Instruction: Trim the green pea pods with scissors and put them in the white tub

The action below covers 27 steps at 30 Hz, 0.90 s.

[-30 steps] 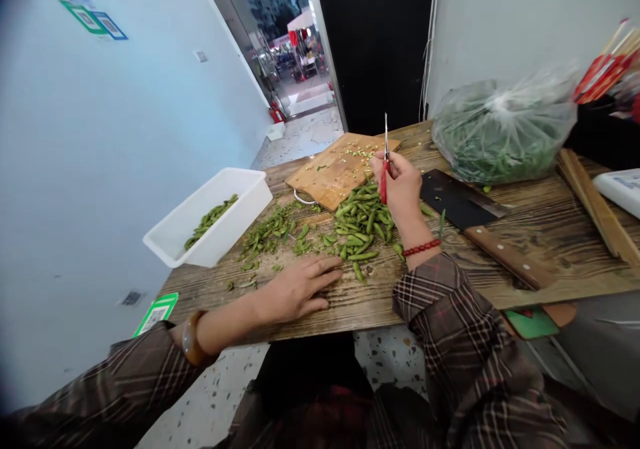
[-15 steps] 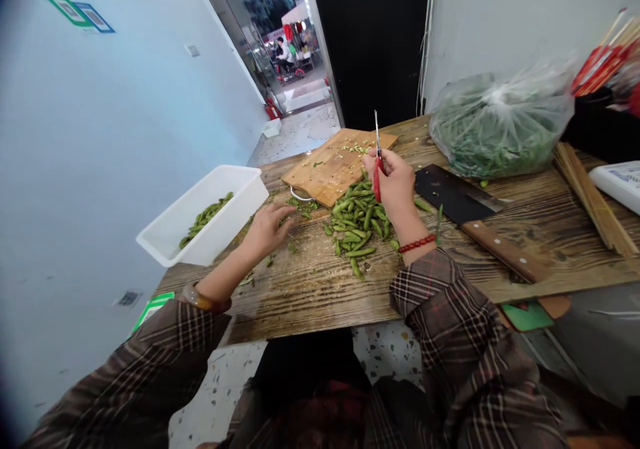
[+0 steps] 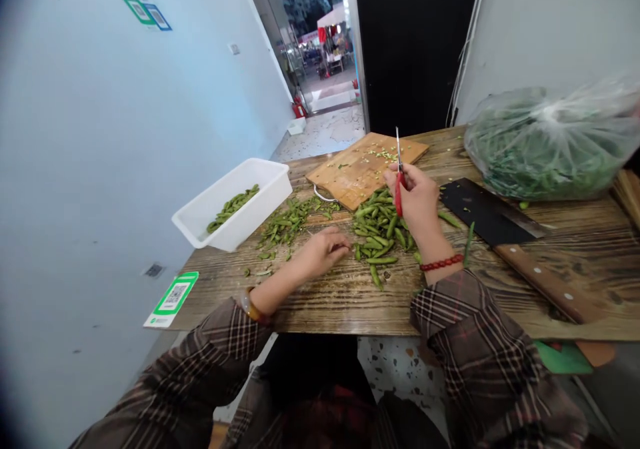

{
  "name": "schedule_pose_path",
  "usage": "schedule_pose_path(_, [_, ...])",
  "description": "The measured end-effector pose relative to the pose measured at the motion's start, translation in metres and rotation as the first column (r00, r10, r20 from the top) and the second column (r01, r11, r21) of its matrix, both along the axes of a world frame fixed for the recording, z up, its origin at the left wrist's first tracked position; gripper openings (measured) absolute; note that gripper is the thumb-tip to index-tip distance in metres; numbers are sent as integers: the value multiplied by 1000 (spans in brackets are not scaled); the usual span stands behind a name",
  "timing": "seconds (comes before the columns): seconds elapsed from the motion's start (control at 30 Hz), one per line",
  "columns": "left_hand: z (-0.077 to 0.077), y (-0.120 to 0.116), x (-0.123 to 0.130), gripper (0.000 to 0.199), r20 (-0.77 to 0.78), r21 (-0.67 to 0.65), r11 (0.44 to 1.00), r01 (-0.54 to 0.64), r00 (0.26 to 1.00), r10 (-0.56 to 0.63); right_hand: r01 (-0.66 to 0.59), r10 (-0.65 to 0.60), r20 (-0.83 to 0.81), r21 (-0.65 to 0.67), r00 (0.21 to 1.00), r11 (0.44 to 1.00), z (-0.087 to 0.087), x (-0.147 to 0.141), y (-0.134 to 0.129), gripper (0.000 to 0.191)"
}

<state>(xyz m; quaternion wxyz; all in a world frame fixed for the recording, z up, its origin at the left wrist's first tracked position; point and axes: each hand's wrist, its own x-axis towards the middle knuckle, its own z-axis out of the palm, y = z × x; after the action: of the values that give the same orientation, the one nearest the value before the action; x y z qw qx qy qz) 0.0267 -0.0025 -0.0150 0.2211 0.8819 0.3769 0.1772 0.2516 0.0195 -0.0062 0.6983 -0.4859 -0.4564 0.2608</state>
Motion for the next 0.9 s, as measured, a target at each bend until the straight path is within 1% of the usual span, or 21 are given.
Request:
schedule_pose_path(0.03, [1,-2,-4,9,82,-65,997,-35,996,41,-11,11,37,-1,999,1000,-1,-2,-1,35])
schedule_pose_path(0.07, [2,-4,-8,8,167,-161,984,-75,981,102,-21,22,78,-5,997,1000,-1,-5,-2,36])
schedule_pose_path(0.1, [3,-4,-12,9,245,-276,955,-108,953,178,-31,33,123,-11,992,999,-2,-7,-3,37])
schedule_pose_path(0.17, [6,-2,-19,16,357,-499,858,-123,873,333,-62,67,226,-29,972,998,-3,-13,-5,39])
schedule_pose_path(0.2, [7,0,-21,20,393,-577,809,-112,830,395,-82,89,279,-38,956,996,-4,-16,-7,39])
schedule_pose_path(0.23, [9,2,-23,24,423,-626,774,-98,791,442,-105,115,334,-47,935,993,-4,-19,-8,40])
schedule_pose_path(0.27, [10,4,-24,27,450,-653,753,-85,757,475,-128,141,391,-58,910,990,-5,-21,-10,40])
schedule_pose_path(0.37, [12,7,-23,33,517,-689,724,-11,692,503,-176,197,529,-91,825,980,-3,-27,-15,39])
schedule_pose_path(0.47, [12,10,-22,36,552,-707,705,52,664,504,-201,222,590,-103,776,974,-2,-30,-18,40])
schedule_pose_path(0.57, [10,13,-24,34,548,-716,697,34,646,531,-219,239,629,-112,739,969,-3,-32,-19,42])
schedule_pose_path(0.63, [8,14,-28,32,545,-719,695,15,633,550,-256,278,661,-133,697,957,-5,-33,-20,42])
schedule_pose_path(0.77, [7,15,-34,30,556,-716,697,35,632,540,-375,400,725,-208,561,903,-8,-38,-23,43])
schedule_pose_path(0.83, [8,14,-35,29,557,-712,701,38,638,531,-420,452,730,-247,513,874,-10,-41,-24,43])
schedule_pose_path(0.9, [9,13,-36,27,558,-707,707,26,635,534,-447,490,727,-278,482,850,-12,-44,-25,44])
